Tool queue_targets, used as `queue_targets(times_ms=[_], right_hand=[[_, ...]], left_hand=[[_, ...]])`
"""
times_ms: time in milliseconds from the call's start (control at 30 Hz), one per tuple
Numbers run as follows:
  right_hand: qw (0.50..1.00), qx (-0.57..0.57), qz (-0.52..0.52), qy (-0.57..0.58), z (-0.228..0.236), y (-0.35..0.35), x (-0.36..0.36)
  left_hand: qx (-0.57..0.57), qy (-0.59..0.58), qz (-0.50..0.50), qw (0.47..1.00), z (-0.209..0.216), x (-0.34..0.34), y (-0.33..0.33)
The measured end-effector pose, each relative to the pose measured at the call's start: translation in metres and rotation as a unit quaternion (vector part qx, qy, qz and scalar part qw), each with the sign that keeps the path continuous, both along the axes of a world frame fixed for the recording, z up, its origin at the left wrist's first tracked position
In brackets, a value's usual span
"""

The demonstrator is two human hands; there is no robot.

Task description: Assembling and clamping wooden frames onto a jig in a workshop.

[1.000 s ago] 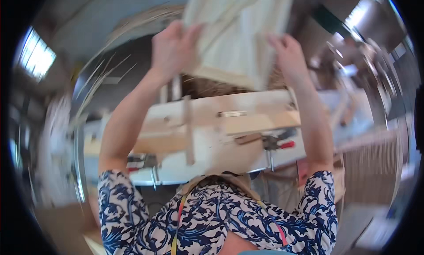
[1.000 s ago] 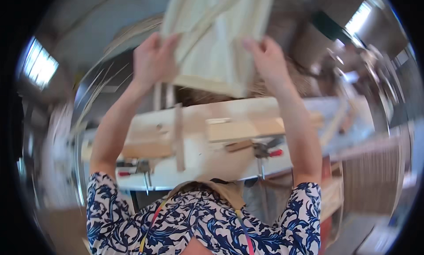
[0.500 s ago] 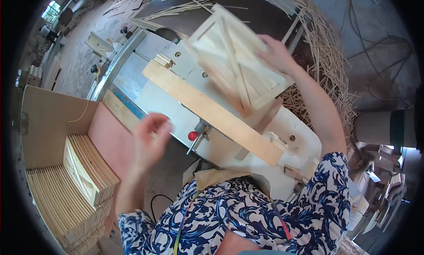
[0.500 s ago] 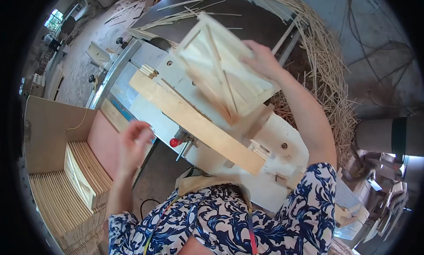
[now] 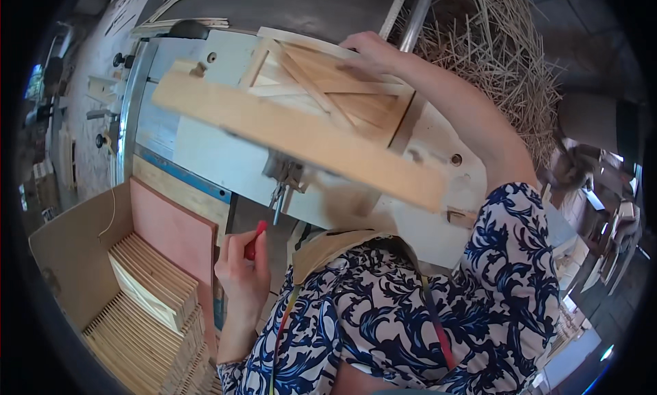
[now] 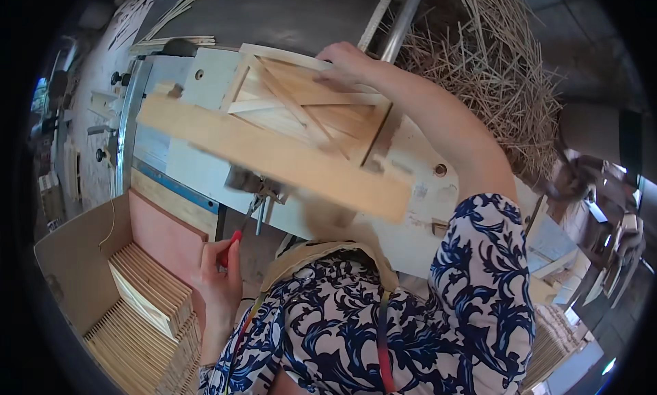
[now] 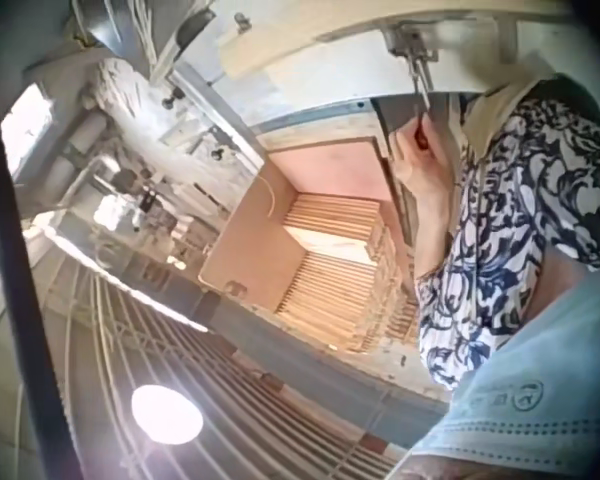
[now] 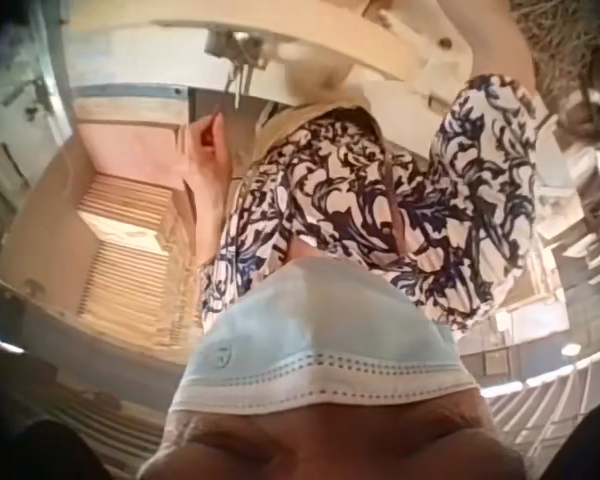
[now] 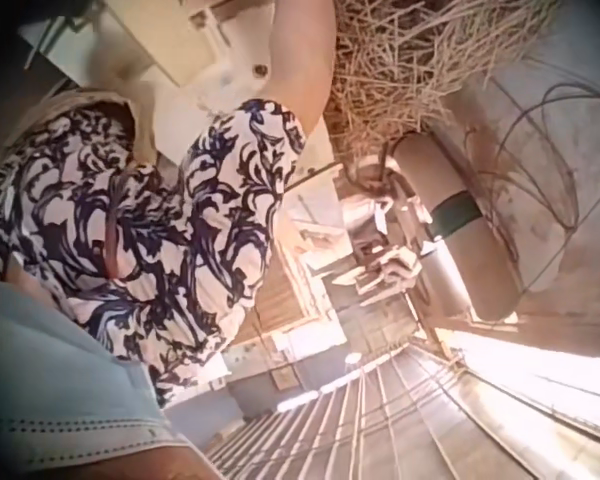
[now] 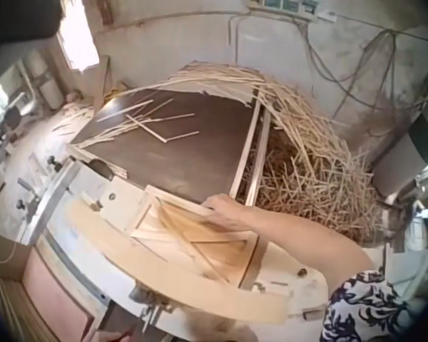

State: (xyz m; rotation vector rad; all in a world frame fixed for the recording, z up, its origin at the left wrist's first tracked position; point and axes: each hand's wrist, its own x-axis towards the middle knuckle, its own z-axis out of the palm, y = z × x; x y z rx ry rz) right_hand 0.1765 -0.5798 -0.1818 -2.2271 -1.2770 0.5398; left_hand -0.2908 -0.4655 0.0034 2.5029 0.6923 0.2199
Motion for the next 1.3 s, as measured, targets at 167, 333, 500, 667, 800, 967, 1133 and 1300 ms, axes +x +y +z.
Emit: queue_targets(times_ms=[167,333,500,667,800,967,1133,1300], right_hand=[[1.0,-0.021,0.012,0.009,-0.006,-0.019,0.01],[0.999,-0.024,0.027,-0.03,-0.005,-0.02,0.0],[0.975,-0.196,0.061,-0.086,0.05,-0.021,0.007],[0.984,-0.089,-0.156,-0.009,0.243,-0.153,-0.047],[0.817,-0.005,-0.356,-0.455,0.303,-0.325,-0.145],[0.591,-0.161,-0.689,-0.388,0.204,-0.543,-0.347],[0.422,-0.312,-0.849,-0.061,0.027,-0.559,-0.621],[0.499,-0.31,-0.785,-0.199,-0.104,-0.409,-0.653]], left_hand=[[-0.106,0.035,0.001,0.994,-0.02,-0.011,0.016],[-0.169,0.144,-0.015,0.975,-0.058,0.012,0.031],[-0.138,0.162,-0.021,0.977,-0.137,0.058,0.032],[-0.112,0.106,-0.037,0.987,-0.167,0.061,0.044],[0.03,0.007,-0.057,0.998,-0.186,0.074,0.073],[0.177,-0.217,-0.247,0.927,-0.142,0.103,0.096],[0.091,-0.268,-0.427,0.859,-0.106,0.155,0.061],[0.103,-0.283,-0.489,0.819,-0.052,0.194,0.006]])
